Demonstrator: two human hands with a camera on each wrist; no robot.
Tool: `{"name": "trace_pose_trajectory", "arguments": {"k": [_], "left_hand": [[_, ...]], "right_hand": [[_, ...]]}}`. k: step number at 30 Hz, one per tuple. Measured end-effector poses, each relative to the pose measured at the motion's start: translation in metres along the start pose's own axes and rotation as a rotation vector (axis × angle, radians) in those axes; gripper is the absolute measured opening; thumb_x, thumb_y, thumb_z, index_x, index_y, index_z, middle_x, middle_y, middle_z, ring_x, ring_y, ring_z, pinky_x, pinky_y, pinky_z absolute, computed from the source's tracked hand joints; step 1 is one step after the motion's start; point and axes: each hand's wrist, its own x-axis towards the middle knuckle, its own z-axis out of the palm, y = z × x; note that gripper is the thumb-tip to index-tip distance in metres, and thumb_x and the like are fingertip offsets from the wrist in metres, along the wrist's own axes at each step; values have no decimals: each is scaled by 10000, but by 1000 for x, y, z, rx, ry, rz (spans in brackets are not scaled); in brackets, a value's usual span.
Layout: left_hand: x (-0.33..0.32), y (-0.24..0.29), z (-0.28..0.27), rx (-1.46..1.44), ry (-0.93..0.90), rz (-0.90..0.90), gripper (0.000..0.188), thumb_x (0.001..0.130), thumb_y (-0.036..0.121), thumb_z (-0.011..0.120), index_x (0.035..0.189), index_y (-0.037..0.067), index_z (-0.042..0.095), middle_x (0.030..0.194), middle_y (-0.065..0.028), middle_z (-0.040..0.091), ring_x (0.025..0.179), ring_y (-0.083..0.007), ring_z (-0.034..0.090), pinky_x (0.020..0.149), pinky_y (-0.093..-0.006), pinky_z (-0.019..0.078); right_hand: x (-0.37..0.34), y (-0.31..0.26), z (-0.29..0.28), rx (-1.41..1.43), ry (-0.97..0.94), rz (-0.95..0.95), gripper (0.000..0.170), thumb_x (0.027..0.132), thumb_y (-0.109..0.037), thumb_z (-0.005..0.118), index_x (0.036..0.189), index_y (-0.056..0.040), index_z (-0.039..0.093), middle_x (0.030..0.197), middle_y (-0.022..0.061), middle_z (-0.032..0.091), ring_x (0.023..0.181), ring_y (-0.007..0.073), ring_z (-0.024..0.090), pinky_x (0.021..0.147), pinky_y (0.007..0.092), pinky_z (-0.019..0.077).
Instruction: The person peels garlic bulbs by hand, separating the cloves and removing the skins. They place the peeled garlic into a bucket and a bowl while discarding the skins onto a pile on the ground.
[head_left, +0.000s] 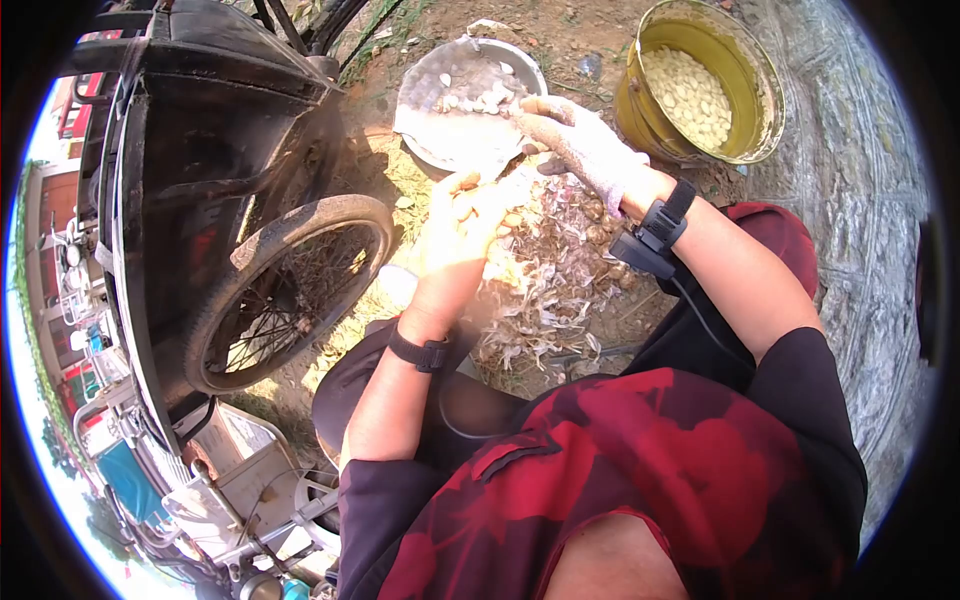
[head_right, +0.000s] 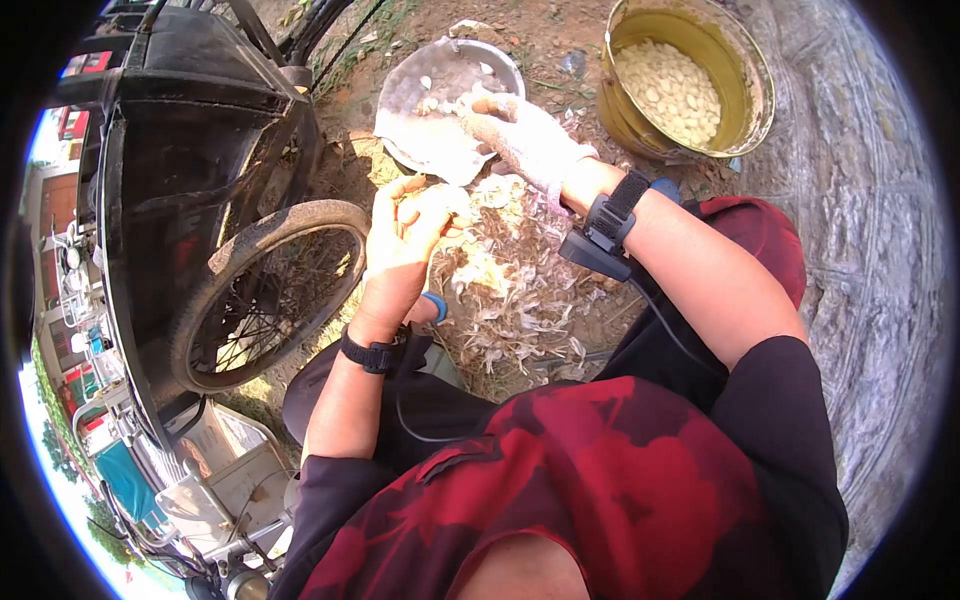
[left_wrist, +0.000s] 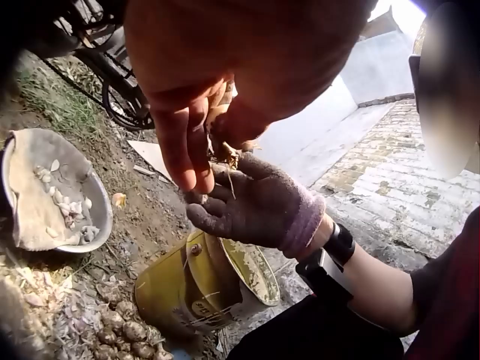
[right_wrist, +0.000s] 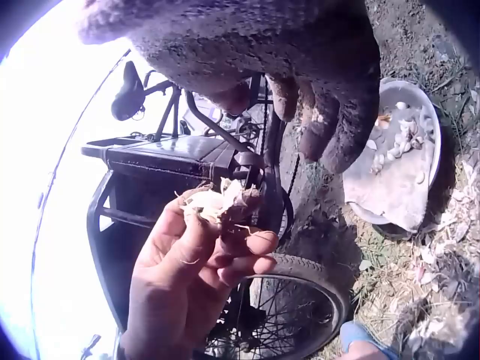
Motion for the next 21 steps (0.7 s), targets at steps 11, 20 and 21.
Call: {"name": "trace_pose_trajectory", "arguments": {"k": [11,20,21], "left_hand": [[-2,-11,-11,581,14,403,320,803,-41,715,1089,26,587,1028,-70,564,922,-139,591,807,-261,509],[-9,-9,-12,323,-53,170,304,810,-33,719,1078,-9,578,1038,-61,588,934,-128,605,822,-254,511],[-9,-8,-13,360,-60,206,316,810,-36,719,1088,-8,571,1024,-60,599,920,-122,611,812,-250,513]], "right_hand": [[-18,28,14,375,-447,240,274,886,-274,671,1047,-52,676,898,23,662,797,87,616,661,240,509],[-16,56,11,330,-438,273,187,907,-203,624,986,-42,678,855,14,659,805,84,631,675,231,522],[-19,48,12,329,-438,274,187,907,-203,624,986,-42,678,855,14,659,805,84,631,675,231,522]]}}
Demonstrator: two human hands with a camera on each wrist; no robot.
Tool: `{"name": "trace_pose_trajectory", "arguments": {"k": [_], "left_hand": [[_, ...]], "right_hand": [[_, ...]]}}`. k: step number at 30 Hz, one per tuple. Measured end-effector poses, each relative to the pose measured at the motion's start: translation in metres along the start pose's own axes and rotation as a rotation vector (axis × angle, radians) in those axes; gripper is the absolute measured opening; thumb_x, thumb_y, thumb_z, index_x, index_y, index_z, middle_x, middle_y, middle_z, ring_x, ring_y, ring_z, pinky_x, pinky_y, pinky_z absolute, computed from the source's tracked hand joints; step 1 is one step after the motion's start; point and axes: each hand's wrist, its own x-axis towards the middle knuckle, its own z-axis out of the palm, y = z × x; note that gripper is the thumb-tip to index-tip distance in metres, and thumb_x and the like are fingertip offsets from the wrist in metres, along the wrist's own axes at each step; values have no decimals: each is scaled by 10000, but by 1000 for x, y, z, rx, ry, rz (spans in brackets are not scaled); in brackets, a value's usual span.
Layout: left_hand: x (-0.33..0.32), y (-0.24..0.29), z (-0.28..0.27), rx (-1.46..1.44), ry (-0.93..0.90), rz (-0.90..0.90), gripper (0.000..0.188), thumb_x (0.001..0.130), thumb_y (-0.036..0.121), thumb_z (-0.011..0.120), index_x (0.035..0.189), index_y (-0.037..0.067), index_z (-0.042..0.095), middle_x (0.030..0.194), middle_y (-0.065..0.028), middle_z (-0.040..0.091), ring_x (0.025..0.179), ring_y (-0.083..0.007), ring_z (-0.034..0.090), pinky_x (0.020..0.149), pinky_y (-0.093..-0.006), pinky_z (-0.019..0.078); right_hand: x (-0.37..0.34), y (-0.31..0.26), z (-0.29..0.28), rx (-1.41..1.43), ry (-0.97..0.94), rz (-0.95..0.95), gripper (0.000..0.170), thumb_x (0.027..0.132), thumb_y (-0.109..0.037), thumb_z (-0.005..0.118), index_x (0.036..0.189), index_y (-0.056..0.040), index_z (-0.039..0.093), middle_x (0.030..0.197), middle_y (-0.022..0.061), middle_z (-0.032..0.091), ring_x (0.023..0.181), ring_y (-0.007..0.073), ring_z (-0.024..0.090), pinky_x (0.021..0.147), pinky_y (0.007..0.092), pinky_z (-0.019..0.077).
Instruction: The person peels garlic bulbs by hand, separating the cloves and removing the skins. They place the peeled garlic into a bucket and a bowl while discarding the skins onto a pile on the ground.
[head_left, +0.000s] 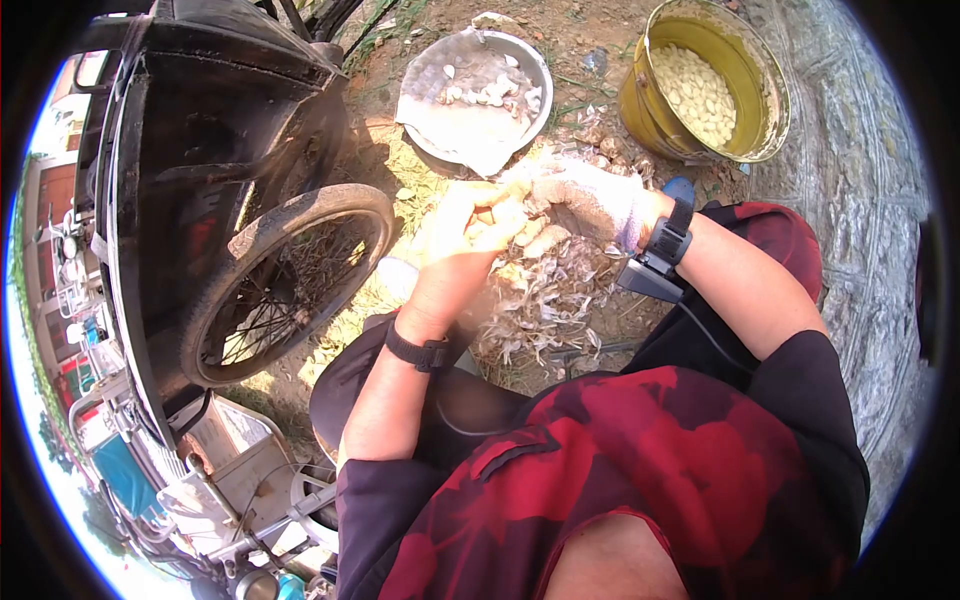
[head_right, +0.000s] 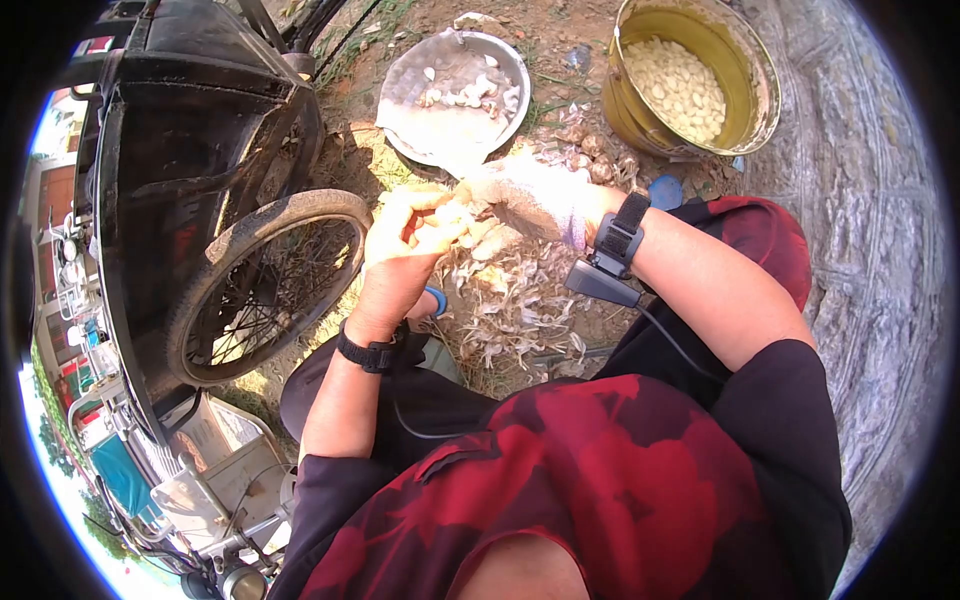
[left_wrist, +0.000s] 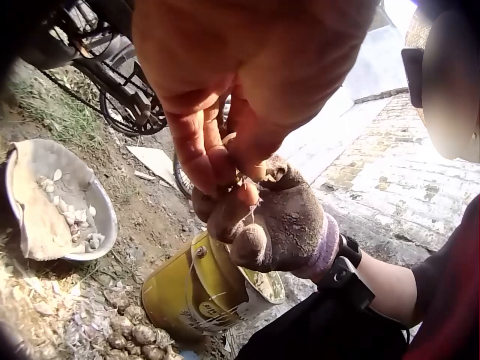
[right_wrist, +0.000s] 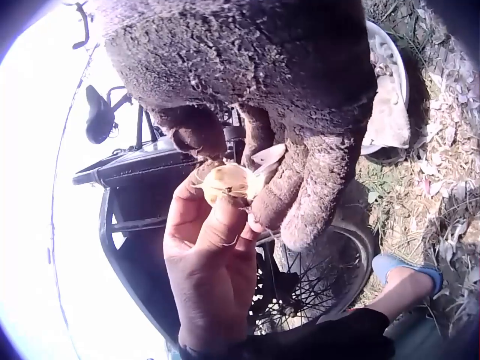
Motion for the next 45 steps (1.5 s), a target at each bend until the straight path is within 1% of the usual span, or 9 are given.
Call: {"name": "trace_pose_trajectory", "arguments": {"k": [2,5,8,11,14,16,28,42,45], "left_hand": [[0,-1,-1,37,-3,36,328,810,-40,718,1098,-6,564,1009,-59,609,907,-116,617,802,-245,515],[-3,-2,2,4,-16,-38,360,811,-51,712,1125,0,543,968,-48,604,868,-98,611,778,-236,517],[-4,0,4,-26,-37,-42,390,808,-64,707,1146,3,525,939,-39,594,847,-88,601,771,-234,518],[-3,0,4,-99,-2,-82,381,804,-72,706,1134,6,532,910,-31,578,821,-81,589,764,-229,517],[1,7,1,-105,16,-57,373,815,-54,705,1150,-2,549,966,-51,606,869,-94,608,793,-240,521],[4,19,-1,-312,90,-202,374,841,-7,697,1190,-12,562,1053,-79,626,942,-114,622,836,-260,521],[4,0,-5,-501,151,-274,304,903,109,660,1175,-9,589,1024,-67,651,940,-116,603,858,-255,485],[3,-9,-20,-421,345,-361,309,891,86,674,1166,-2,565,1038,-71,642,940,-103,598,838,-254,487],[4,-7,-21,-378,340,-328,315,884,73,681,1168,4,562,1034,-66,639,939,-103,600,831,-253,491]], "right_hand": [[-9,-19,10,241,-74,136,319,927,-200,616,1196,-30,594,1114,41,650,911,106,635,711,274,565],[3,-1,-2,-97,-80,53,337,939,-225,606,1213,-29,587,1132,38,634,961,107,613,755,271,547],[-2,-5,-1,-74,-97,105,349,937,-219,614,1223,-21,585,1120,45,635,1011,116,597,859,280,515],[-1,-4,1,-104,-77,-34,345,934,-201,617,1225,-18,587,1123,61,638,996,127,609,855,280,517],[-4,-5,3,-31,-30,-10,330,930,-178,617,1212,-8,591,1124,78,646,967,136,632,801,271,541],[-9,-14,8,26,-50,4,335,930,-175,616,1216,-4,587,1122,82,651,961,138,639,799,266,543],[-11,-25,14,-23,-68,-39,291,914,-135,629,1163,16,613,1063,84,662,954,142,641,831,294,545],[2,-6,9,-63,-153,-37,265,884,-138,676,1125,-47,614,1053,36,640,990,109,590,856,266,495],[13,-32,12,67,23,-189,408,896,-170,660,1269,-47,549,1171,55,594,1029,143,580,893,289,476]]}}
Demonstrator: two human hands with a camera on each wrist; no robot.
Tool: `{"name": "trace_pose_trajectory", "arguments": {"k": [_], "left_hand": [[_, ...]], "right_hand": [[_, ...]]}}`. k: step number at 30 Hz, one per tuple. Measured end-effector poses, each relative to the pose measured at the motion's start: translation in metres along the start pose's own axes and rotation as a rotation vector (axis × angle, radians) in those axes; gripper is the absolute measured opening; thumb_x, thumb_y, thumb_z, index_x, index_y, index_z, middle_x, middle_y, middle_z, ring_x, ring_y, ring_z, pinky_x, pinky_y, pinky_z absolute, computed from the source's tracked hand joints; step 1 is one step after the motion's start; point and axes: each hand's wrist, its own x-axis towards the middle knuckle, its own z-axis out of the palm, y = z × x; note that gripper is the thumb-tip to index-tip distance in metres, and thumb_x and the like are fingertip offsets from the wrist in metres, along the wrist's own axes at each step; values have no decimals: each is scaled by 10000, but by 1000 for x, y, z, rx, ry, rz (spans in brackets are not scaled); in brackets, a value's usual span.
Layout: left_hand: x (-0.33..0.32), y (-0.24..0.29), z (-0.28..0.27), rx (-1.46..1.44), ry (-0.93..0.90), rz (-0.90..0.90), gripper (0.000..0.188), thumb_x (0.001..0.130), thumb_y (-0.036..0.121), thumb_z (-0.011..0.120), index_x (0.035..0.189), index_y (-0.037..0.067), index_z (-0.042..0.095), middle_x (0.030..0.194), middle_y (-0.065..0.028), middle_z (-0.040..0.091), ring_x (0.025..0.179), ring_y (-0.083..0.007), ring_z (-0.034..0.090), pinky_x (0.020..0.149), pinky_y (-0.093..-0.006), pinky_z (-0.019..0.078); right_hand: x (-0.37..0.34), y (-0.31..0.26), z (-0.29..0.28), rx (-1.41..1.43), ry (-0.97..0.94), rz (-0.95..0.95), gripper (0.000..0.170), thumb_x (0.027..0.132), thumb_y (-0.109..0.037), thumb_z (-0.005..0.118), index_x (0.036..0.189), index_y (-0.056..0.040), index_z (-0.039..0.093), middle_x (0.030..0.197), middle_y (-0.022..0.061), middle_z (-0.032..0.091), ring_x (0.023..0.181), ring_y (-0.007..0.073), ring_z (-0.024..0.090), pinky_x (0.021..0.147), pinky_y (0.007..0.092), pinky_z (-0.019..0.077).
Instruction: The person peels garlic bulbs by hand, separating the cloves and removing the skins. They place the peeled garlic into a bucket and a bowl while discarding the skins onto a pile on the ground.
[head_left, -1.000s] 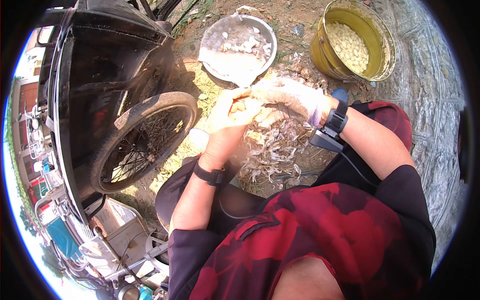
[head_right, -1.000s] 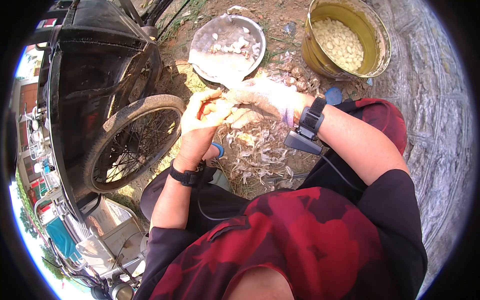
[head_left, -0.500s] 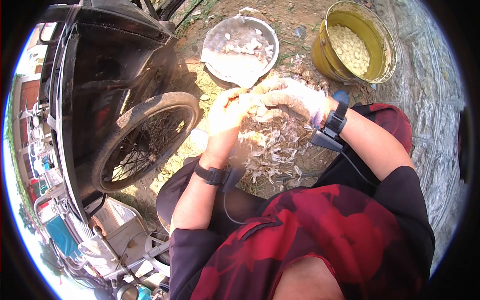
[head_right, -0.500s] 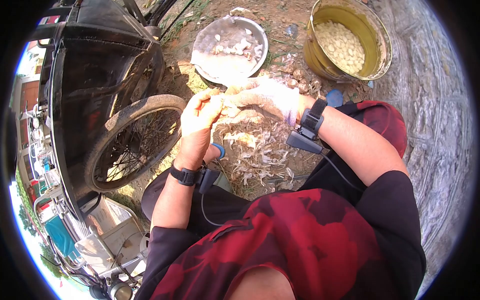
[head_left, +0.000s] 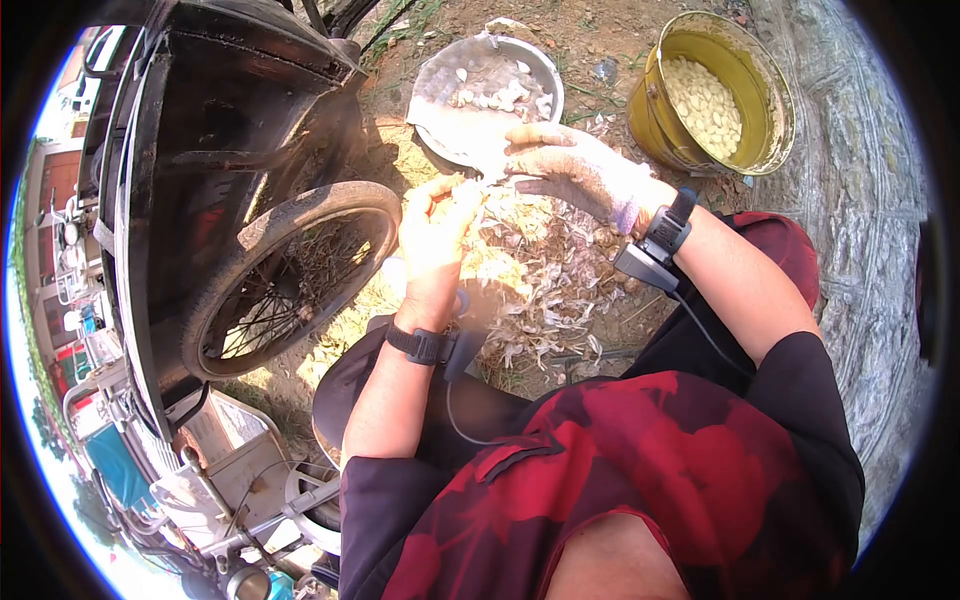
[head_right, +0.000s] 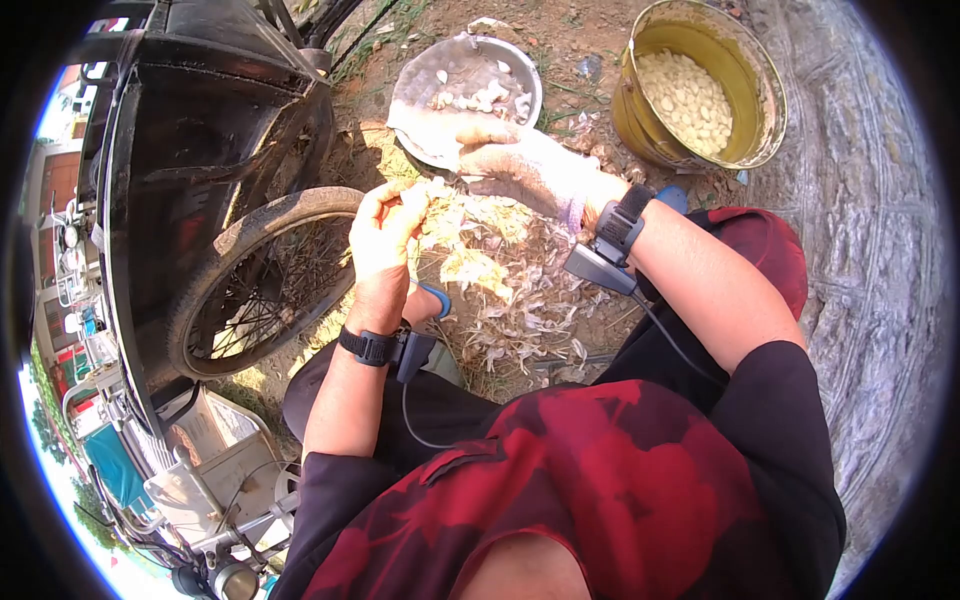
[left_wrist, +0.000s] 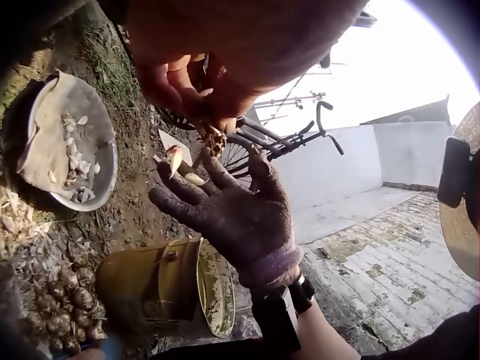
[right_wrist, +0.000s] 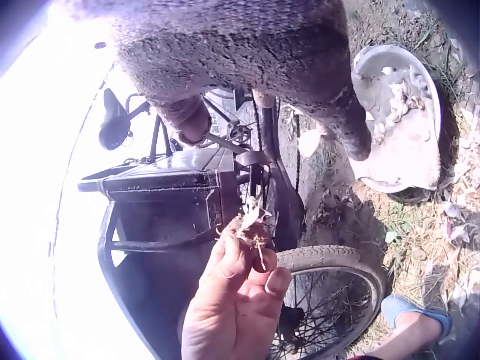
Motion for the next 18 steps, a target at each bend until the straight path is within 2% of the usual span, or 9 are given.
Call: {"name": "trace_pose_trajectory", "arguments": {"k": [3,6,7,10,11,13,15,17,18], "left_hand": [[-4,0,7,49,-46,79,312,876,58,687,1158,8,566,1036,-66,634,912,-102,602,810,-250,497],[-9,6,15,61,-70,154,312,852,32,704,1132,7,569,1026,-65,628,871,-101,597,782,-248,504],[-10,7,17,62,-89,196,315,834,16,716,1113,5,571,1011,-63,623,848,-100,592,765,-247,507],[-9,-2,19,195,-118,317,325,786,-8,747,1057,3,568,955,-56,609,822,-98,582,741,-247,509],[-9,-4,18,196,-118,314,325,786,-8,747,1057,3,568,955,-56,609,822,-98,582,741,-247,509],[-8,-6,19,408,-131,517,334,758,-13,763,1023,2,560,922,-49,594,812,-97,578,722,-247,509],[-9,-1,22,379,-149,422,331,760,8,779,1006,8,558,926,-57,604,803,-107,586,722,-247,507],[-11,8,27,107,-170,198,317,776,26,779,1007,8,563,922,-63,616,801,-121,600,731,-248,509],[-11,10,29,110,-173,199,317,776,26,779,1007,8,563,922,-63,616,801,-121,600,731,-248,509]], "right_hand": [[6,-35,15,-532,239,-96,548,924,-452,580,1317,-74,527,1186,23,580,1021,150,581,869,278,467],[6,-26,13,-523,35,-30,560,933,-504,545,1293,-76,551,1157,24,590,993,126,578,837,278,477],[5,-19,18,-515,152,236,530,925,-526,553,1202,-77,605,1033,26,619,879,104,589,759,260,493],[-2,14,10,-598,-54,160,420,940,-484,574,983,-77,667,768,-19,595,671,71,551,574,229,451],[-2,20,8,-596,-54,161,420,940,-484,574,983,-77,667,768,-19,595,671,71,551,574,229,451],[-5,22,10,-606,-9,106,365,954,-429,582,940,-76,674,760,-29,592,657,64,528,561,243,432],[-8,23,6,-654,44,142,330,962,-393,582,926,-77,669,758,-28,588,635,54,501,550,227,414],[-6,33,0,-728,79,-178,321,974,-379,556,920,-82,666,749,-34,575,611,51,472,545,219,401],[-7,32,1,-726,81,-181,321,974,-379,556,920,-82,666,749,-34,575,611,51,472,545,219,401]]}}
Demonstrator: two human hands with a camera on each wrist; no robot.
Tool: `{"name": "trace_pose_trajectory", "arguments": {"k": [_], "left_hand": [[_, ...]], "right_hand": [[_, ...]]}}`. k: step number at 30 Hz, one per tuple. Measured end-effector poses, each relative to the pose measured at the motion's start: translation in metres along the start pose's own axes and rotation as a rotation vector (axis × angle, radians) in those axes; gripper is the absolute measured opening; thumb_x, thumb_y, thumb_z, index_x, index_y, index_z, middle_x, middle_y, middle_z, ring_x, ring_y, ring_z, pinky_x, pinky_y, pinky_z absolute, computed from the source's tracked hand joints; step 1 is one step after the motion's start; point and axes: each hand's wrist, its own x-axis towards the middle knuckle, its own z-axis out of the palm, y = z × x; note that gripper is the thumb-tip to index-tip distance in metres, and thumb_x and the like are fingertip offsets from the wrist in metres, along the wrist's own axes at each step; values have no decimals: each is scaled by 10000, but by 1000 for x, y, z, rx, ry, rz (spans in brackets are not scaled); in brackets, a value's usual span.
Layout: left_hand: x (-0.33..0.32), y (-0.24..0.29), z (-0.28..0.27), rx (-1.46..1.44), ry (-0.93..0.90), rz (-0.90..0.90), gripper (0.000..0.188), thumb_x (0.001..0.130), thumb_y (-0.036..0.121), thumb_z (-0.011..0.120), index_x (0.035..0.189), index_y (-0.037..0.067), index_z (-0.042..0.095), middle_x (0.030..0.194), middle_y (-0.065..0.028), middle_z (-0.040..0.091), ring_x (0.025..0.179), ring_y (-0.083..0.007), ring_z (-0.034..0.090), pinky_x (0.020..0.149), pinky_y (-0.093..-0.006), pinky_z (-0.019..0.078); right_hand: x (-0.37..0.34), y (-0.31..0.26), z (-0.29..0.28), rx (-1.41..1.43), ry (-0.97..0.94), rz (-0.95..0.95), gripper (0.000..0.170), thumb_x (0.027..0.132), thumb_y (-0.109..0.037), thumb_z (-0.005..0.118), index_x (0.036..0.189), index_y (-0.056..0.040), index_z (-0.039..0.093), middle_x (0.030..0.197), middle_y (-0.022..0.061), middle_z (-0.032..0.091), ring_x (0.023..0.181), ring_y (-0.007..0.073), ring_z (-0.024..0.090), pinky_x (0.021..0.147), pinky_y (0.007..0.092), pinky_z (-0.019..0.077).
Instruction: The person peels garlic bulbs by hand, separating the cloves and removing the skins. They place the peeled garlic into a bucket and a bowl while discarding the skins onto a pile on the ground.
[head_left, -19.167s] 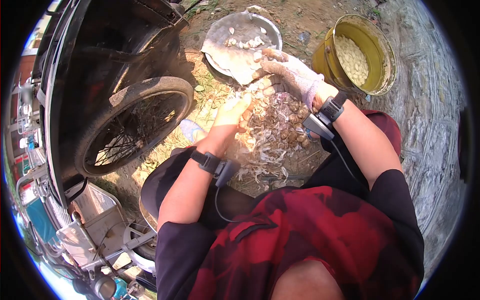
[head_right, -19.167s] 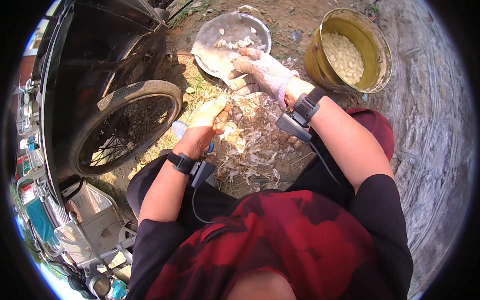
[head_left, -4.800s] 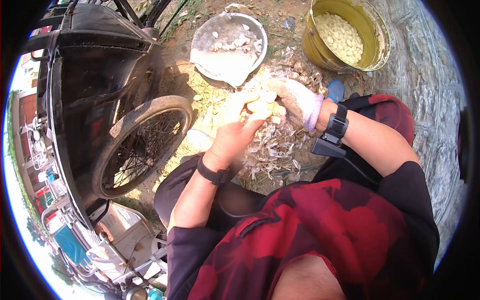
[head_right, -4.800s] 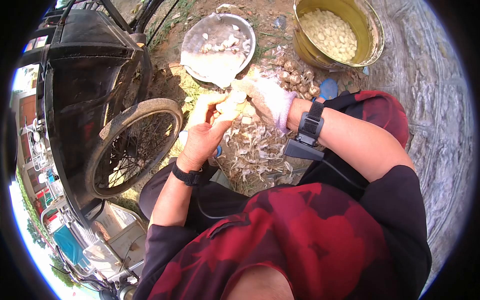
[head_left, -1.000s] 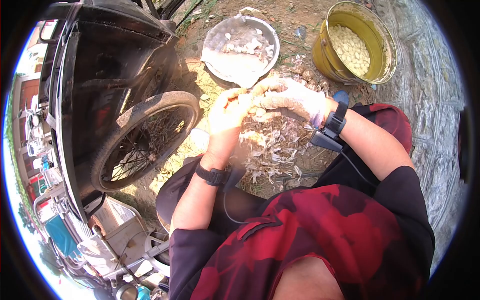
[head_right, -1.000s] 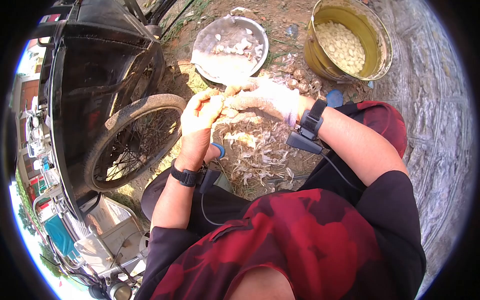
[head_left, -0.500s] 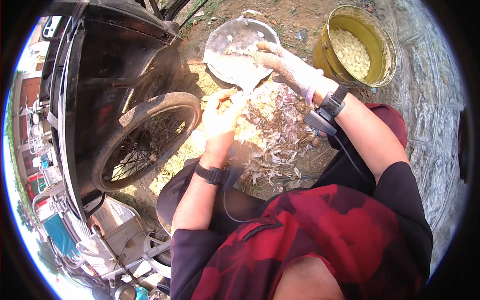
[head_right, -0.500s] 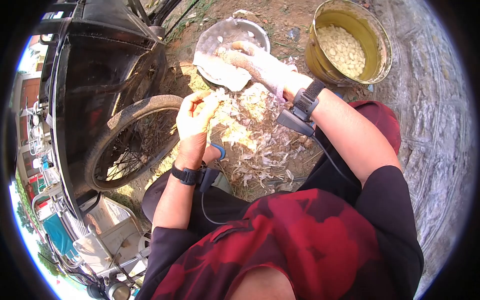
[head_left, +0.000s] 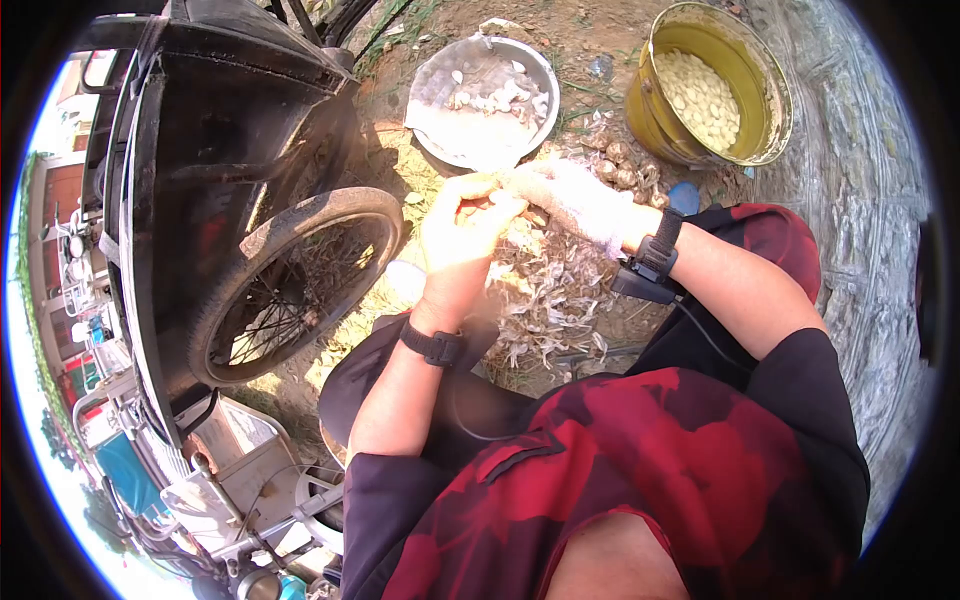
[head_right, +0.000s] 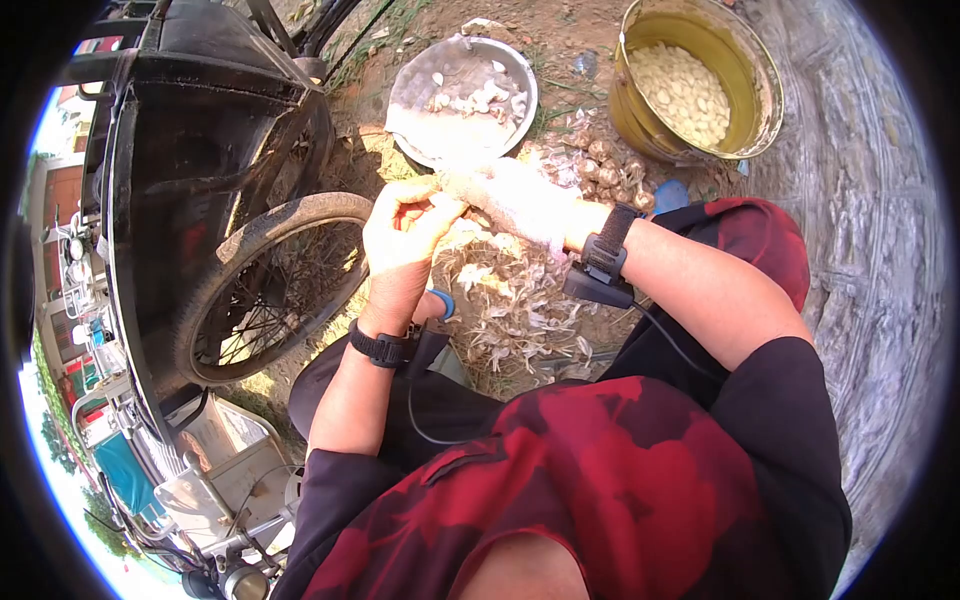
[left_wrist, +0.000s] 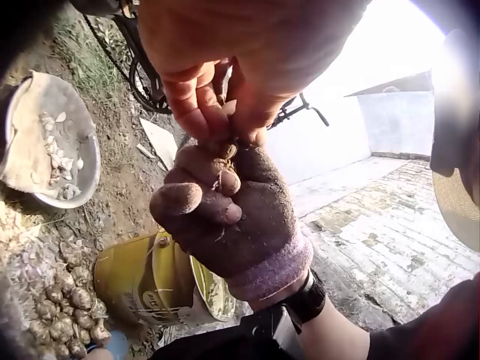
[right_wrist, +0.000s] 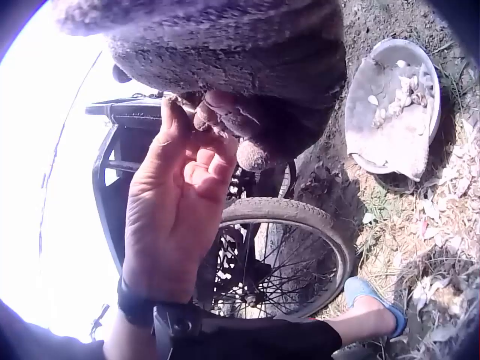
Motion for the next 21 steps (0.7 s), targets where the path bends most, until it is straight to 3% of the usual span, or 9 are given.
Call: {"name": "trace_pose_trajectory", "arguments": {"k": [3,5,9,11,13,14,17,18,21], "left_hand": [[7,2,4,-117,49,-32,256,823,23,732,1022,11,572,920,-69,628,813,-147,619,743,-256,519],[13,-6,1,-590,-46,-166,221,892,62,656,1089,13,570,954,-82,633,836,-170,620,755,-286,533],[24,-13,-2,-911,-137,-286,322,948,165,594,1219,16,502,1053,-110,620,898,-188,593,809,-346,513],[28,-12,-2,-913,-163,-294,333,942,150,600,1226,14,489,1067,-111,616,926,-201,592,828,-351,501],[29,-8,2,-908,-243,-163,226,920,113,640,1123,49,562,1068,-107,605,900,-185,564,803,-316,478],[29,-7,1,-908,-244,-164,226,920,113,640,1123,49,562,1068,-107,605,900,-185,564,803,-316,478],[27,-4,-1,-808,-191,-222,273,903,50,639,1160,42,546,1073,-120,602,915,-191,574,802,-322,488],[26,-2,1,-720,-151,-205,279,904,50,640,1165,32,542,1057,-117,608,894,-186,585,788,-315,496],[22,-3,2,-518,-93,-201,289,900,57,655,1164,15,544,1011,-104,622,836,-165,600,753,-291,506]], "right_hand": [[-2,-17,-5,164,18,-35,316,983,-352,532,955,-64,660,782,-25,597,667,54,501,601,217,433],[-8,-59,-11,320,-4,60,332,989,-330,514,988,-29,654,838,-7,636,759,64,550,688,234,469],[-10,-76,-13,754,24,54,330,977,-281,549,1090,14,644,986,44,667,836,79,592,750,237,488],[-3,-25,-26,625,43,125,345,953,-270,589,1163,2,622,1076,60,665,891,87,609,804,247,498],[-4,-17,-33,28,-105,291,377,926,-256,620,1215,-15,597,1140,73,657,997,119,610,876,280,498],[-13,-13,-31,-299,-34,69,460,900,-257,639,1282,-11,570,1187,125,641,1074,165,582,942,304,457],[-20,-7,-28,-179,-82,76,441,897,-250,640,1262,-9,583,1178,139,640,1068,182,579,945,307,453],[-18,-8,-27,91,-72,77,423,894,-257,649,1218,11,604,1134,136,660,1034,177,590,928,308,462],[-14,-17,-37,349,-51,177,293,901,-259,666,1052,-10,687,933,18,685,835,96,595,750,265,493]]}}
